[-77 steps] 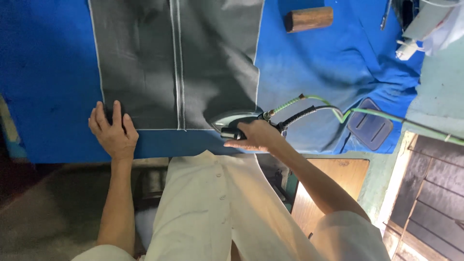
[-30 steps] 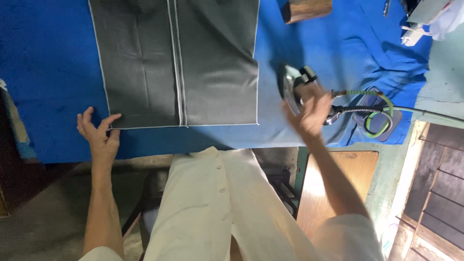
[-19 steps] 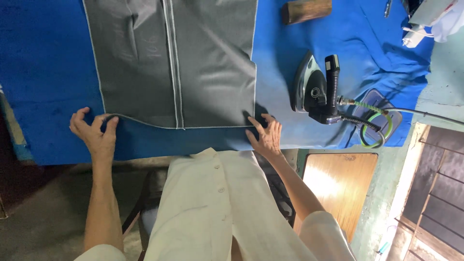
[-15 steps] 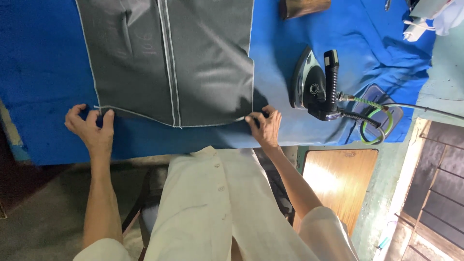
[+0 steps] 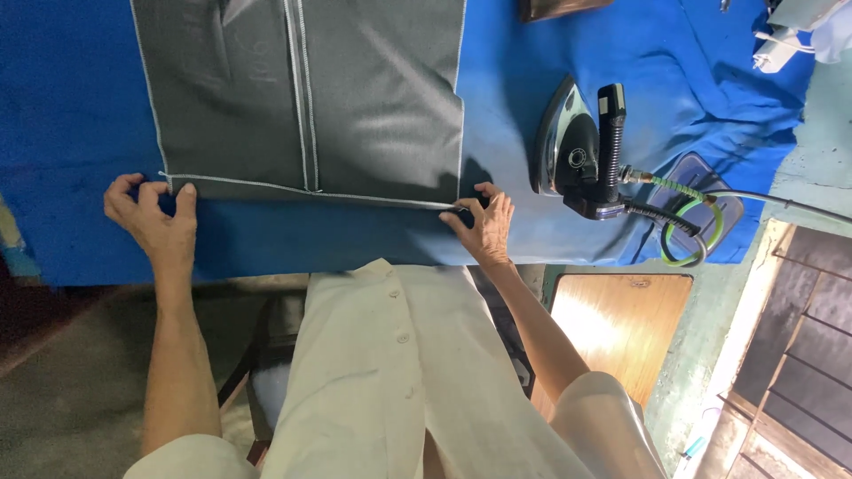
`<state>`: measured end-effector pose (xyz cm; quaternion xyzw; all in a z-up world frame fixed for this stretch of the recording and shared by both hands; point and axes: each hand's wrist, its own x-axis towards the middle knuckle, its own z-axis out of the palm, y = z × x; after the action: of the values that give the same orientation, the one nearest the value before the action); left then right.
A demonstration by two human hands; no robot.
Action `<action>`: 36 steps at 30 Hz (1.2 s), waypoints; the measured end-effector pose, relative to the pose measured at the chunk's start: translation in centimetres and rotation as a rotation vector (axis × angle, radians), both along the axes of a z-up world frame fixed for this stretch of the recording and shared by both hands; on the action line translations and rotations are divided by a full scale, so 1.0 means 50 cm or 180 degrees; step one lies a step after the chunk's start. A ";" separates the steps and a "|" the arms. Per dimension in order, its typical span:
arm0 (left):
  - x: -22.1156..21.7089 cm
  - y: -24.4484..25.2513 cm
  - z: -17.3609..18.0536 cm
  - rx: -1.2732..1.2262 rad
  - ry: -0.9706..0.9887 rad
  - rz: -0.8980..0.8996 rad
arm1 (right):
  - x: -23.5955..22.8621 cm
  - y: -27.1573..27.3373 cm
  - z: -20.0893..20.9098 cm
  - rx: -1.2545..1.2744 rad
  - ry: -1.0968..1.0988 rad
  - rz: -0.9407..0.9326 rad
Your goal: The person irons a dark gray garment laid on a blue-covered table. They use a steam iron in the right hand and a wooden pressing block in the left hand, repeatedly pressing seams and edges while adjusting the fabric. The garment remains on the table throughout the clip.
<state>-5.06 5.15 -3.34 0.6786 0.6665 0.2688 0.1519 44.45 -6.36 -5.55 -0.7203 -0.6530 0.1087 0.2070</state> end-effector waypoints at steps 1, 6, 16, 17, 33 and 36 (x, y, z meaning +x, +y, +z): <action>-0.003 -0.001 -0.006 0.0000 -0.0002 -0.0008 | 0.000 0.001 -0.003 0.0000 -0.0002 -0.0008; -0.010 -0.003 -0.019 0.0062 -0.0009 0.0044 | -0.009 0.021 0.000 -0.0457 0.0447 -0.0679; 0.257 -0.087 0.000 0.0726 0.0894 -0.0260 | 0.002 0.045 0.011 -0.0672 0.0489 -0.0732; 0.283 -0.104 -0.013 0.0818 0.1087 -0.0821 | 0.003 0.046 0.010 -0.0784 0.0456 -0.0810; 0.397 -0.142 -0.056 0.0686 0.1439 -0.1571 | 0.040 0.045 0.028 -0.0659 0.0904 -0.0321; 0.525 -0.156 -0.044 0.0662 0.1143 -0.1985 | 0.052 0.036 -0.011 -0.0580 0.0816 -0.0300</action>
<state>21.21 -2.63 -5.54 0.8971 0.4129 0.1526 0.0374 47.07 -4.55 -6.10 -0.7462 -0.5742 0.2487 0.2274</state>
